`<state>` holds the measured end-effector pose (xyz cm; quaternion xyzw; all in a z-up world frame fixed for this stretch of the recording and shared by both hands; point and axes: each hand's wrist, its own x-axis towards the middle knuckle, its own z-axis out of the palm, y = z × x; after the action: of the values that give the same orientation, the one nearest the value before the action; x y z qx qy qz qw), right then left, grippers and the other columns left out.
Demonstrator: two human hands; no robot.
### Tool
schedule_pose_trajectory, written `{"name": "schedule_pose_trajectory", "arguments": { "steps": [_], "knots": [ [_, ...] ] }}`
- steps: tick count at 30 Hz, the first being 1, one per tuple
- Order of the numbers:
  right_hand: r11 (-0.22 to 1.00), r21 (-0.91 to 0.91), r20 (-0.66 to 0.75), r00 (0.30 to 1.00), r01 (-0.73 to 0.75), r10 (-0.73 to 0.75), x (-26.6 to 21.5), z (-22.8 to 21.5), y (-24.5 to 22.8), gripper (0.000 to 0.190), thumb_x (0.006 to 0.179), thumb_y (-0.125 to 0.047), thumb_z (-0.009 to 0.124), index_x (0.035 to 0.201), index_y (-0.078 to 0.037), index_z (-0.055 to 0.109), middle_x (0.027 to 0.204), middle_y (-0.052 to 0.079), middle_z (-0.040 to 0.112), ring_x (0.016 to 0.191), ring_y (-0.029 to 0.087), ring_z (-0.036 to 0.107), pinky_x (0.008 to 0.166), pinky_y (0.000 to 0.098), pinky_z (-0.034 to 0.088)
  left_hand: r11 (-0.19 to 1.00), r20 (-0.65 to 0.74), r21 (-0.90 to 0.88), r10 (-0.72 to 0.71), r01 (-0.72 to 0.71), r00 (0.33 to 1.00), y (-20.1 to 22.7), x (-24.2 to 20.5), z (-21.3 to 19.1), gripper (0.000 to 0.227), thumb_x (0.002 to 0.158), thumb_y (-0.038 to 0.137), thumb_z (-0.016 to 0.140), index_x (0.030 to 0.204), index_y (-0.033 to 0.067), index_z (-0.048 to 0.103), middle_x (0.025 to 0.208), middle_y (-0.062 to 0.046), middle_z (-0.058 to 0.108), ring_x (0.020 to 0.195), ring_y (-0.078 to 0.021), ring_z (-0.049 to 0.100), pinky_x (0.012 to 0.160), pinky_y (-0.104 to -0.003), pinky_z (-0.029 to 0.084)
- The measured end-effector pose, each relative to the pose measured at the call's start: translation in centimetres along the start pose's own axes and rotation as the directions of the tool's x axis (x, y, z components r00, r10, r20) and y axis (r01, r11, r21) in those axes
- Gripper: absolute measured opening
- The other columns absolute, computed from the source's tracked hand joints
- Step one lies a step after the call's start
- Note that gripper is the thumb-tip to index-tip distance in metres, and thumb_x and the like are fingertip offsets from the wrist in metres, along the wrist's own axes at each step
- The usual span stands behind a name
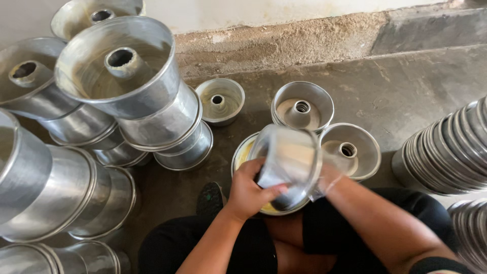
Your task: The person sits on the floor and uses a gloved hand to scoop a yellow paste from a bowl and spread it inside multiple metal molds. The person repeatedly picks up molds, applies the paste to the interior surfaces, and stacks the coated molds.
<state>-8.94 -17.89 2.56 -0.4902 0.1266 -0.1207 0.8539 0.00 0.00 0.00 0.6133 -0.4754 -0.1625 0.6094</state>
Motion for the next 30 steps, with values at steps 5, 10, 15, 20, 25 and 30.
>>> {"name": "schedule_pose_trajectory", "arguments": {
  "steps": [5,10,15,20,25,30],
  "knots": [
    [0.988,0.149,-0.039,0.998,-0.048,0.055,-0.5,-1.9,-2.0,0.046,0.092,-0.020,0.069,0.134,-0.004,0.058,0.124,0.015,0.069,0.113,0.025,0.066,0.098,0.0375,0.056,0.945,0.109,-0.325,-0.001,0.036,0.994,-2.8,1.0,0.0,0.073,0.080,0.043,0.081,0.135,-0.0014,0.064,0.131,-0.017,0.068,0.125,-0.0301,0.061,0.109,-0.043,0.045],
    [0.978,0.171,-0.003,0.992,-0.122,0.124,-2.3,0.9,1.6,0.048,0.092,-0.021,0.068,0.136,-0.005,0.058,0.126,0.013,0.070,0.116,0.026,0.066,0.100,0.0389,0.055,0.364,0.246,-0.716,-0.668,0.596,0.702,-5.6,2.4,-0.2,0.066,0.092,0.056,0.051,0.132,0.0055,0.067,0.129,-0.012,0.072,0.118,-0.0235,0.065,0.100,-0.037,0.046],
    [0.277,-0.961,0.035,0.999,0.029,0.015,-1.5,1.3,2.3,0.039,0.094,-0.026,0.071,0.130,-0.010,0.068,0.127,0.008,0.074,0.119,0.021,0.073,0.107,0.0342,0.060,0.793,0.051,-0.480,-0.400,0.374,0.915,-3.3,1.0,-0.1,0.055,0.087,0.030,0.076,0.128,-0.0053,0.065,0.116,-0.018,0.074,0.105,-0.0207,0.069,0.094,-0.037,0.054],
    [0.997,-0.072,0.054,0.998,-0.030,0.034,-0.4,-1.5,-0.5,0.045,0.095,-0.022,0.069,0.137,-0.007,0.060,0.133,0.012,0.068,0.122,0.024,0.068,0.106,0.0376,0.058,0.965,0.221,-0.206,-0.118,0.165,0.968,-0.2,0.9,-0.9,0.064,0.078,0.022,0.088,0.131,-0.0050,0.065,0.119,-0.018,0.075,0.111,-0.0207,0.069,0.101,-0.036,0.054],
    [0.985,0.163,-0.063,0.996,-0.052,0.063,-1.3,-2.7,-0.5,0.044,0.096,-0.021,0.069,0.136,-0.006,0.060,0.131,0.011,0.068,0.121,0.023,0.068,0.105,0.0369,0.058,0.908,0.294,-0.302,-0.201,0.291,0.934,-1.3,1.3,-0.3,0.086,0.074,0.031,0.088,0.144,-0.0023,0.050,0.136,-0.016,0.065,0.125,-0.0281,0.061,0.107,-0.038,0.046],
    [0.995,0.061,-0.057,0.995,-0.082,0.086,-1.5,-0.4,2.8,0.043,0.096,-0.021,0.069,0.136,-0.006,0.059,0.130,0.011,0.067,0.119,0.023,0.068,0.104,0.0362,0.058,0.328,0.305,-0.839,-0.377,0.434,0.874,-4.1,2.5,-1.9,0.080,0.093,0.063,0.054,0.134,-0.0055,0.060,0.128,-0.020,0.069,0.118,-0.0280,0.067,0.104,-0.038,0.050]
  ]
}}
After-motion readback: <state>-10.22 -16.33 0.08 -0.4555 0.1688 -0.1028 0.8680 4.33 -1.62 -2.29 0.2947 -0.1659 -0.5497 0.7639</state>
